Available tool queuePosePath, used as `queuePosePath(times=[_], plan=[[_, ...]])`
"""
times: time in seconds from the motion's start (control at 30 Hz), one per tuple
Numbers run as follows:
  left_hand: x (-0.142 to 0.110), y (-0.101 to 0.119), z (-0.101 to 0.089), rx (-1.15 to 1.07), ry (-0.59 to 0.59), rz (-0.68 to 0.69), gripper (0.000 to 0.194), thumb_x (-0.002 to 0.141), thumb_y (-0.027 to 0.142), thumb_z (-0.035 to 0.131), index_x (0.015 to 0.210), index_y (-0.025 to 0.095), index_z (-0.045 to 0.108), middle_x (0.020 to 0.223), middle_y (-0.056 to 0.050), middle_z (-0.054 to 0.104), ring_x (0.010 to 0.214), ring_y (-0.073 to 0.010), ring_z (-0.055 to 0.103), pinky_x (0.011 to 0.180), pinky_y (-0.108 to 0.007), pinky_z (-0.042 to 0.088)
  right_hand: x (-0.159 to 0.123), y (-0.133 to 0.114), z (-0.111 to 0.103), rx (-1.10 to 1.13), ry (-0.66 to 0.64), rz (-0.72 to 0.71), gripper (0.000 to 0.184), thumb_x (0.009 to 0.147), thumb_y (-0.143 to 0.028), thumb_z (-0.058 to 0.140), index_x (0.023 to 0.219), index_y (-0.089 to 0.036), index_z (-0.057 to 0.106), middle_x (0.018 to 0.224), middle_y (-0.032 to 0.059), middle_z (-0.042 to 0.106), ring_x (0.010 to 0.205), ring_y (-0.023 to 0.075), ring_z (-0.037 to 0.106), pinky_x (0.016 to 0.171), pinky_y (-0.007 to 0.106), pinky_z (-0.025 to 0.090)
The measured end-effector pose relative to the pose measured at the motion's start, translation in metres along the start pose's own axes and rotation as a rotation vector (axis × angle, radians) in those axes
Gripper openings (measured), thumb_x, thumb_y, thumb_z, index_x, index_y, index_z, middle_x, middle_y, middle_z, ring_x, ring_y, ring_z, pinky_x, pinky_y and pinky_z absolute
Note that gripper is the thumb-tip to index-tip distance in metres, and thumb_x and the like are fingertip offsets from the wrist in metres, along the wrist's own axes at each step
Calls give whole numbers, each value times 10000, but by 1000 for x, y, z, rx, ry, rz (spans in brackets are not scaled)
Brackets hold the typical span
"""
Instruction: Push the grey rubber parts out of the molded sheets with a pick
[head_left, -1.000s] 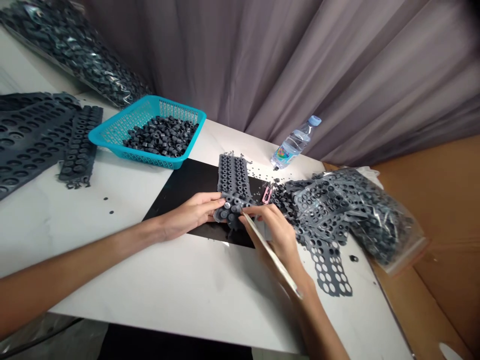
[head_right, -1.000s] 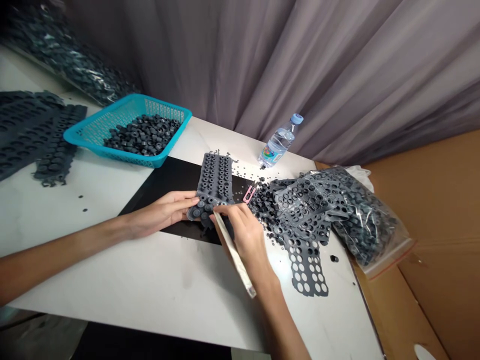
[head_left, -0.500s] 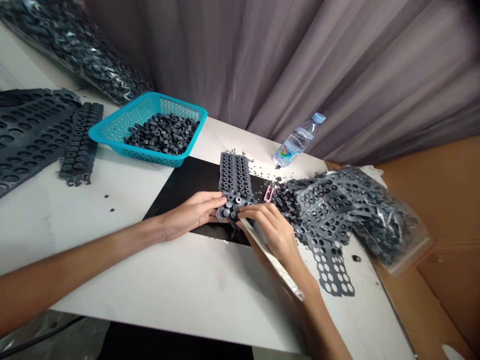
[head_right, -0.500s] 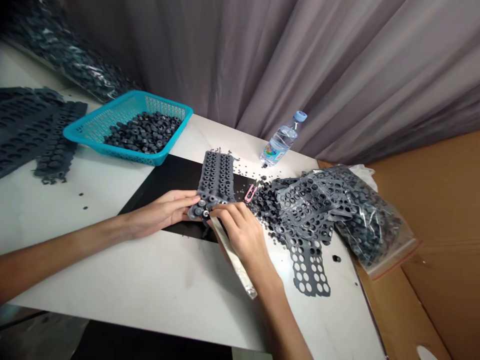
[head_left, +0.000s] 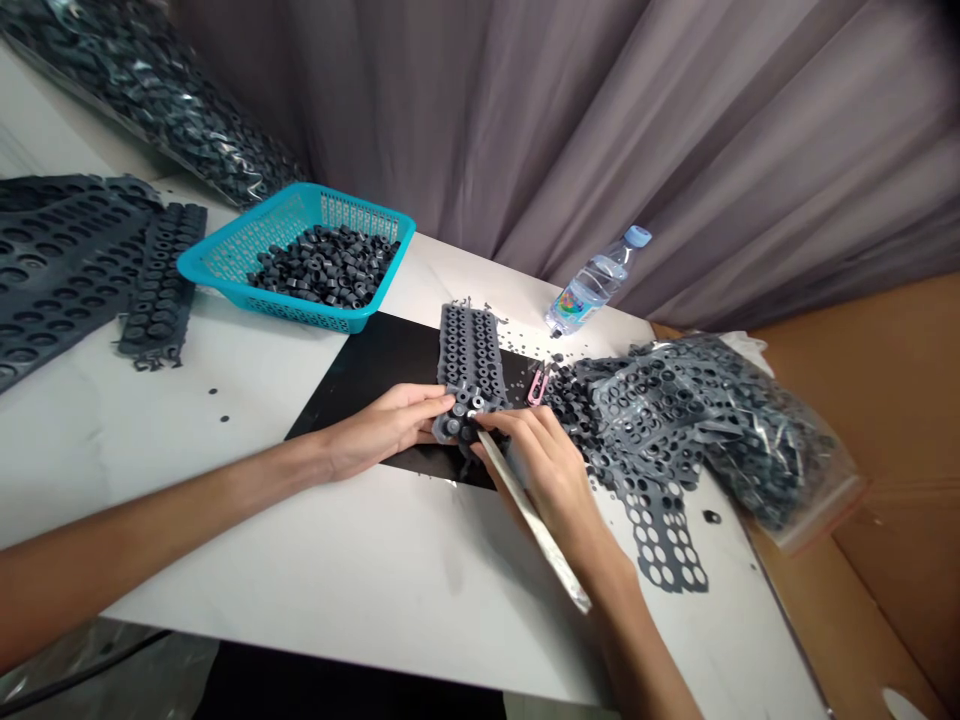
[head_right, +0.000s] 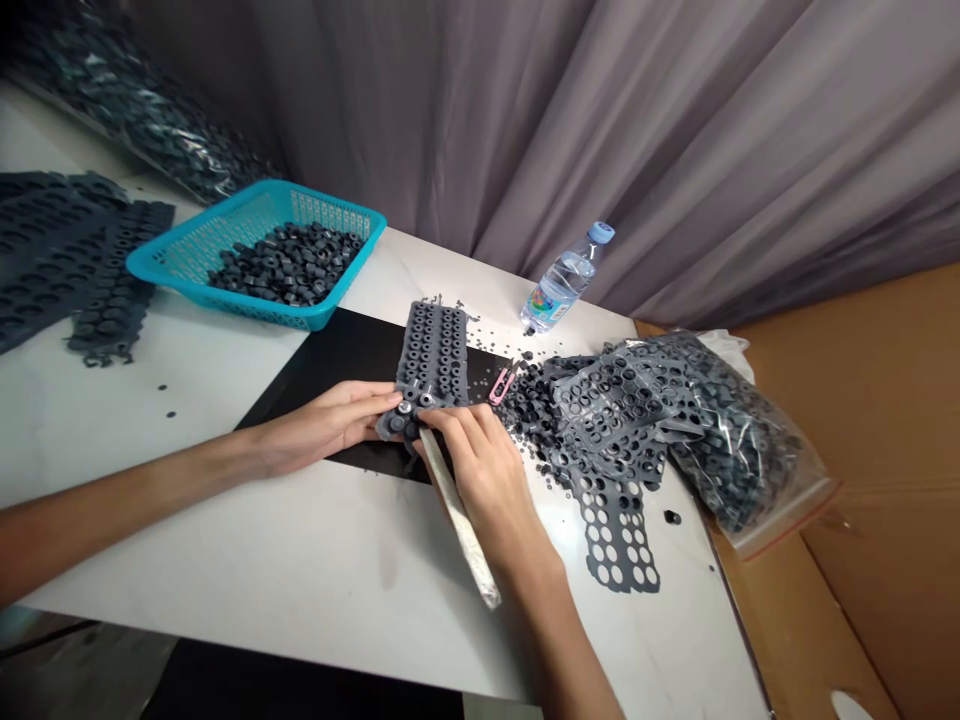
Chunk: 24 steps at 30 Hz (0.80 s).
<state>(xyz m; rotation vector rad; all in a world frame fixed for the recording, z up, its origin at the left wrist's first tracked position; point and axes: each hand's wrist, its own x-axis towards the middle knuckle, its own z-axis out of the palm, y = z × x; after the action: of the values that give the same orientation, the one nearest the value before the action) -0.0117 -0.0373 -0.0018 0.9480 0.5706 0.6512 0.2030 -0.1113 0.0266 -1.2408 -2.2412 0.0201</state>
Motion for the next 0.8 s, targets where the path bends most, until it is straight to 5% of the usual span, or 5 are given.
queuePosePath(times=[0.8], plan=[[2,-1,1,23,-36,11,278,1036,321,593,1195,148,741,1169,-118,735,1064,-204,651,1022,-368,488,0,8,5,-18,8,-27,88,1020,-223,633,1106,-212,642,1035,60,746,934,220,646,829,362,540]])
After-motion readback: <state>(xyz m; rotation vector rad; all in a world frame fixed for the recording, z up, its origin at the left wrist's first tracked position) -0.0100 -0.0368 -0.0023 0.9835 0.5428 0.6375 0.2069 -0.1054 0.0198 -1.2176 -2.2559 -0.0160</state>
